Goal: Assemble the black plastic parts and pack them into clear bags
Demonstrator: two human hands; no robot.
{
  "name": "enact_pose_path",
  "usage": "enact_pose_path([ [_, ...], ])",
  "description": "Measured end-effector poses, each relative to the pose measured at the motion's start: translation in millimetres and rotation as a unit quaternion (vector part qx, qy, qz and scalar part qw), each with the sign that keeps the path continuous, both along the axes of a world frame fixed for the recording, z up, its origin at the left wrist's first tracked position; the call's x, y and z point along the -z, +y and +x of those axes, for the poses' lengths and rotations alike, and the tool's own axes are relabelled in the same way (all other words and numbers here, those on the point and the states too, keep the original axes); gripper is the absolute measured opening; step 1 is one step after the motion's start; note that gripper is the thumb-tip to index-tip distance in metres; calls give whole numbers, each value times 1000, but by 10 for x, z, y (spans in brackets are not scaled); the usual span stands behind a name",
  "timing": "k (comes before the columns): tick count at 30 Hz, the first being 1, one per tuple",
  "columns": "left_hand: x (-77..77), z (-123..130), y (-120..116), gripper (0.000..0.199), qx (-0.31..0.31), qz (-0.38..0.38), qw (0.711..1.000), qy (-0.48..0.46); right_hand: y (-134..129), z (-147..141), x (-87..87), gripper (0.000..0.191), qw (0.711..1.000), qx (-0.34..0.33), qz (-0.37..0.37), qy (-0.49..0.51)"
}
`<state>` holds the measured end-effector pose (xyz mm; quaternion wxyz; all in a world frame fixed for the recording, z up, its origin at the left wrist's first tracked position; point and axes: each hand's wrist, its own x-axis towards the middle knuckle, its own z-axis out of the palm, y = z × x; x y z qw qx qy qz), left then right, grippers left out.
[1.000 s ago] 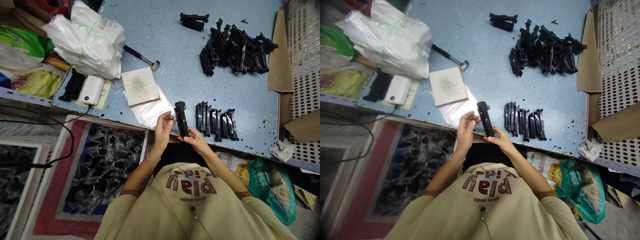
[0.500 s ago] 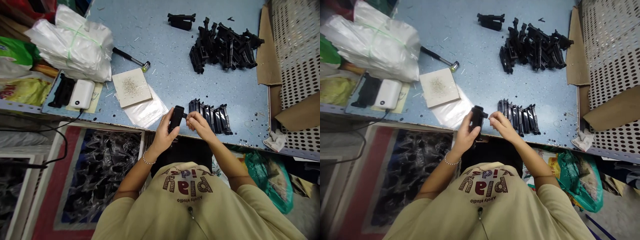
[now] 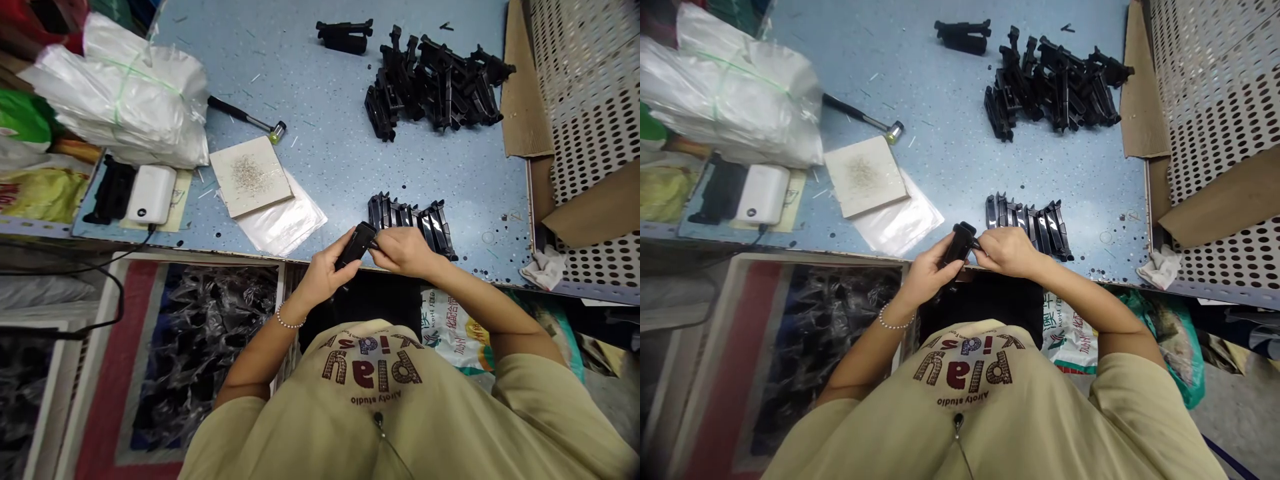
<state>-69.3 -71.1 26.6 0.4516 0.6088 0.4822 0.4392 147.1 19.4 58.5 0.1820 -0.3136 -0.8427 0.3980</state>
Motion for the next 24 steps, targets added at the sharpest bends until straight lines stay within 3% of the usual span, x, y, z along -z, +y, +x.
enact_pose_path([
  [2,-50,-37,10,63,12,16,1000,24,-7,36,-35,43,999,14,46,-14],
  [3,-71,-50,11,65,9,33,999,38,-13,52,-43,42,1000,7,16,-4],
  [5,-95,-58,8,71,-5,76,995,60,-39,69,-30,45,988,-35,-140,48],
  [6,-96,-53,7,74,-7,100,993,66,-64,66,-10,51,963,-65,-249,83],
  [9,-65,-19,14,82,11,160,985,63,-194,6,78,59,826,-126,-516,190],
  [11,-36,-3,24,85,31,189,980,52,-307,-53,124,56,771,-126,-580,233],
  [12,-25,-1,28,87,37,199,978,48,-360,-77,135,55,768,-118,-582,242],
  [13,-19,-6,28,87,43,205,977,46,-404,-92,137,56,781,-108,-565,244],
  [14,-17,-15,26,87,48,206,976,47,-435,-95,129,56,812,-93,-524,241],
  [16,-30,-43,11,86,59,194,978,58,-448,-61,89,58,910,-59,-358,199],
  [18,-59,-74,-9,83,73,180,978,76,-398,16,28,58,976,-22,-170,134],
  [20,-89,-92,-23,81,80,178,976,95,-320,103,-26,53,996,12,-41,76],
  [21,-100,-93,-27,81,78,183,975,101,-284,137,-41,50,998,22,-15,61],
  [23,-105,-78,-25,83,67,198,972,103,-250,167,-35,48,997,11,-55,61],
  [24,-97,-66,-21,84,62,206,971,100,-256,160,-12,51,989,-14,-130,76],
])
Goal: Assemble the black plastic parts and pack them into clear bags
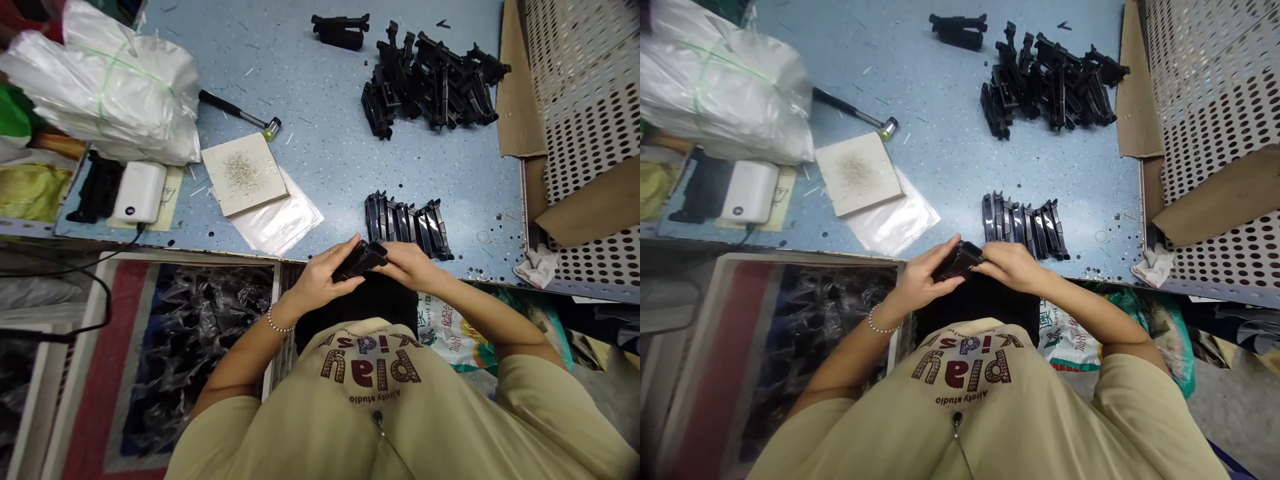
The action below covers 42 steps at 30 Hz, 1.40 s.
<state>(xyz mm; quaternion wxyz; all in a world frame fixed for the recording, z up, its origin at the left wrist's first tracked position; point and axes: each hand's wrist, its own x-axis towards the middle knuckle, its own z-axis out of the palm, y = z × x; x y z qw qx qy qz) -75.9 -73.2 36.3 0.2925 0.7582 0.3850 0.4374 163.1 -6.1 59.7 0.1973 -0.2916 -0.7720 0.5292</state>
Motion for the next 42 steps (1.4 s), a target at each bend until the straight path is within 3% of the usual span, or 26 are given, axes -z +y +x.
enact_pose_path([
  [1,14,14,5,86,-2,8,1000,-6,-22,-20,34,57,993,-40,-109,32],
  [3,53,35,15,88,-2,20,1000,-16,-101,-86,119,65,928,-108,-339,109],
  [5,86,34,22,89,5,26,999,-29,-193,-156,186,62,855,-127,-470,179],
  [6,94,24,23,90,12,25,999,-35,-230,-182,200,60,839,-122,-490,203],
  [7,93,9,22,90,19,20,999,-41,-254,-196,197,59,841,-108,-483,217],
  [9,69,-29,12,88,38,-2,998,-47,-254,-186,145,57,899,-78,-387,192],
  [11,32,-61,-2,86,49,-31,998,-38,-194,-130,57,54,976,-30,-192,97],
  [12,17,-69,-9,86,48,-40,998,-30,-150,-93,13,52,996,-4,-80,39],
  [14,3,-65,-23,87,36,-41,998,-14,-60,-27,-51,51,994,35,89,-50],
  [15,7,-55,-29,88,27,-37,999,-13,-23,-4,-65,52,989,46,124,-67],
  [17,33,-21,-40,90,11,-42,999,-28,19,8,-51,53,996,31,72,-53],
  [19,71,18,-51,92,2,-68,996,-65,11,-23,14,59,993,-12,-117,13],
  [20,91,37,-55,93,2,-83,993,-90,-10,-51,60,64,969,-43,-237,53],
  [21,108,53,-59,93,6,-95,989,-115,-41,-83,110,68,928,-72,-354,93],
  [23,133,75,-63,91,21,-109,981,-161,-117,-148,209,66,822,-104,-532,177],
  [25,144,88,-61,86,36,-118,975,-187,-195,-198,284,60,733,-105,-622,255],
  [26,145,92,-58,84,40,-123,973,-189,-229,-214,308,58,702,-98,-644,288],
  [29,140,101,-39,84,40,-120,975,-181,-299,-234,327,58,659,-83,-669,334],
  [32,135,105,-7,87,41,-87,983,-154,-326,-232,285,57,685,-65,-645,332],
  [34,132,93,13,90,41,-64,989,-124,-321,-209,238,56,747,-29,-586,313],
  [35,128,82,19,91,41,-60,991,-108,-308,-185,211,55,792,-1,-535,294],
  [36,122,68,22,91,42,-62,993,-95,-289,-154,183,54,847,27,-464,260],
  [38,102,41,17,89,43,-83,993,-74,-229,-71,128,51,954,66,-252,147],
  [39,87,31,9,86,41,-97,993,-62,-192,-27,105,50,987,76,-122,76],
  [40,72,26,-1,84,37,-109,992,-51,-154,13,86,49,997,80,6,6],
  [42,44,35,-25,83,21,-132,990,-36,-88,66,64,47,972,77,201,-97],
])
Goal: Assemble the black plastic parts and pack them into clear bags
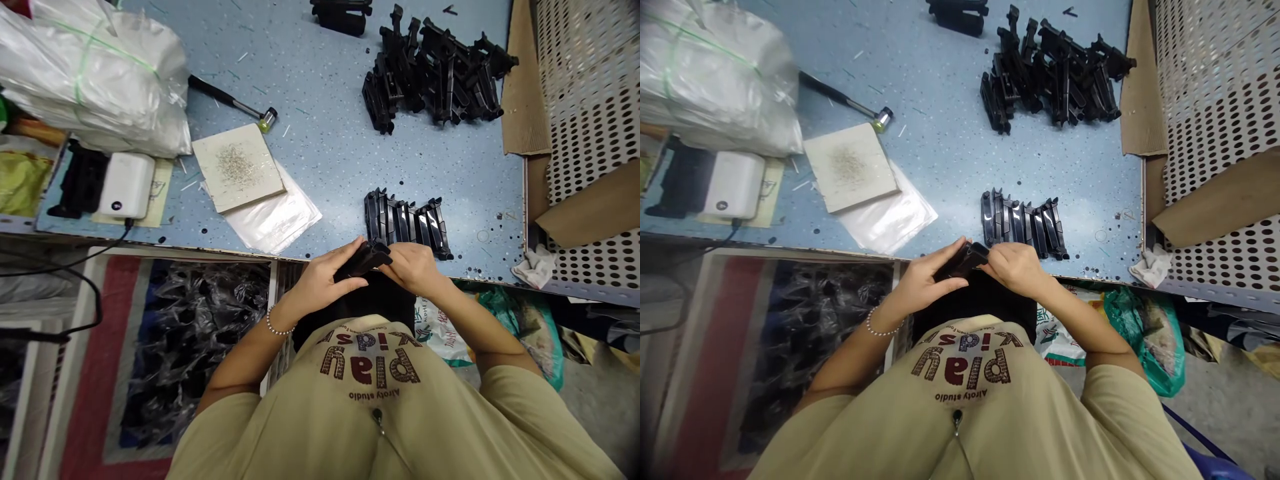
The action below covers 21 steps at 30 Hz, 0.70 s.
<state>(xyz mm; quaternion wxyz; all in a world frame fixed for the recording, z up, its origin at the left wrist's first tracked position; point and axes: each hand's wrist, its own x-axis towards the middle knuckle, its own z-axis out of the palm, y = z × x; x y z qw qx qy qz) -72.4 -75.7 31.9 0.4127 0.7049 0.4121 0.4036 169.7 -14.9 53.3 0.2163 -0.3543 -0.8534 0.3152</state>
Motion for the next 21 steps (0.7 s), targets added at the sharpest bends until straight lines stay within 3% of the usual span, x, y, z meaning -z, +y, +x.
enact_pose_path([
  [2,-9,27,-28,87,-24,-27,999,-9,43,10,-6,47,995,1,90,-46],
  [5,22,64,-73,84,-53,-53,996,-47,65,-24,-11,48,997,4,72,-26],
  [7,61,69,-100,74,-60,-45,996,-55,62,-53,-13,52,999,5,-33,25],
  [9,101,65,-119,70,-66,-33,996,-53,50,-83,0,61,971,5,-214,104],
  [11,135,66,-125,74,-75,-28,995,-59,30,-121,37,70,887,-11,-425,180],
  [13,160,77,-118,81,-77,-29,994,-67,0,-169,90,71,769,-49,-591,239],
  [15,170,91,-100,82,-78,-14,995,-67,-37,-222,142,62,663,-82,-685,290],
  [17,161,90,-75,77,-76,23,995,-56,-72,-266,180,55,601,-89,-717,342],
  [19,136,70,-53,72,-65,53,995,-46,-94,-292,199,54,599,-76,-707,367],
  [21,112,38,-42,69,-52,46,997,-44,-90,-291,193,54,658,-54,-665,350],
])
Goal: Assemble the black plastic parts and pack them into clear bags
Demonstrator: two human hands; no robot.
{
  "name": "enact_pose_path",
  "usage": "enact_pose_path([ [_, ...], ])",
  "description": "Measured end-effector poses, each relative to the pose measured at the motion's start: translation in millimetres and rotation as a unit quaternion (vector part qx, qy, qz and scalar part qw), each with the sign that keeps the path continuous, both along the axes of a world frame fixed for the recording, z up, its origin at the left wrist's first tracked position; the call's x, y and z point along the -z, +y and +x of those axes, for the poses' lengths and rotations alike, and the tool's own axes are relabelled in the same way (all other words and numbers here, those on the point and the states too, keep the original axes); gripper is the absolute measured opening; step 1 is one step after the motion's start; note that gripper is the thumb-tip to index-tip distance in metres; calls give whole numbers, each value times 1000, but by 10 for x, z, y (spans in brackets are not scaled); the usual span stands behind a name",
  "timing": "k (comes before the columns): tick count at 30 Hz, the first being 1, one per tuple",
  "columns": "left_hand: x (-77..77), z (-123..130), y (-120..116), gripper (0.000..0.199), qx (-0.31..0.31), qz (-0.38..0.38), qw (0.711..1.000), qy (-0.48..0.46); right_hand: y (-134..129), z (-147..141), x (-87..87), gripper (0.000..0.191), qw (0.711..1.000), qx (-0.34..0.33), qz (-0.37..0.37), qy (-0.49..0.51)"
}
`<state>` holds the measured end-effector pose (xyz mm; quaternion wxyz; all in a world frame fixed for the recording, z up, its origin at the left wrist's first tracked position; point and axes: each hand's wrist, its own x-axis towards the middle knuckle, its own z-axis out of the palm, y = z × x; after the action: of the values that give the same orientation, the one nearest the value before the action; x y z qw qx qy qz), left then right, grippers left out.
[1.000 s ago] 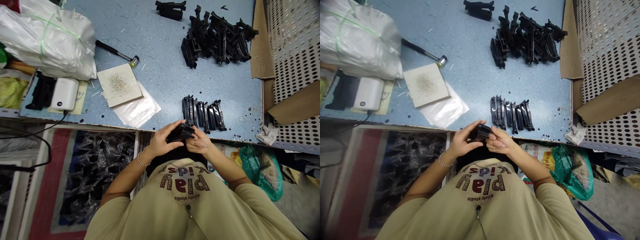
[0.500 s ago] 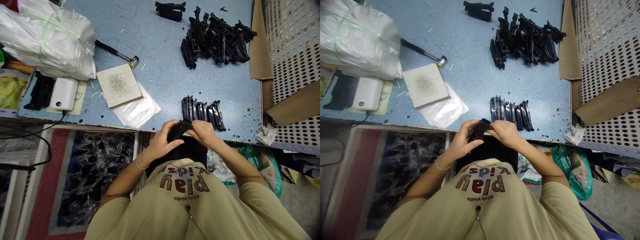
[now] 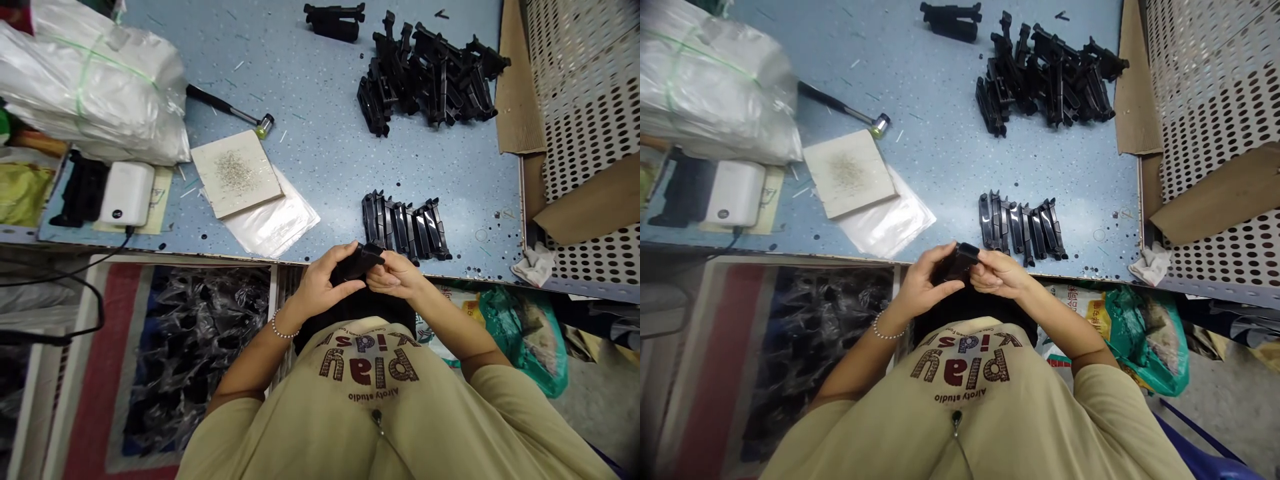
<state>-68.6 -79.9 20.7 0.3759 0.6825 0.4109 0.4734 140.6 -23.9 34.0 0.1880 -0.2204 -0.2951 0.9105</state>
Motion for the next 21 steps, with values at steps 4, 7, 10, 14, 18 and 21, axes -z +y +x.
enact_pose_path([
  [4,12,-23,-13,64,-3,-109,992,-57,80,70,-105,57,932,42,287,-219],
  [7,58,24,-35,61,6,-184,972,-144,140,115,-201,53,774,59,525,-350],
  [10,96,92,-59,58,9,-200,965,-167,153,82,-197,53,746,54,557,-360],
  [14,118,142,-71,64,-44,-147,983,-99,151,-24,-80,58,936,22,275,-218],
  [18,63,117,-9,57,-31,-168,975,-140,233,2,-135,58,929,-1,299,-218],
  [21,-20,98,48,49,-6,-207,958,-197,319,78,-278,52,770,46,544,-332],
])
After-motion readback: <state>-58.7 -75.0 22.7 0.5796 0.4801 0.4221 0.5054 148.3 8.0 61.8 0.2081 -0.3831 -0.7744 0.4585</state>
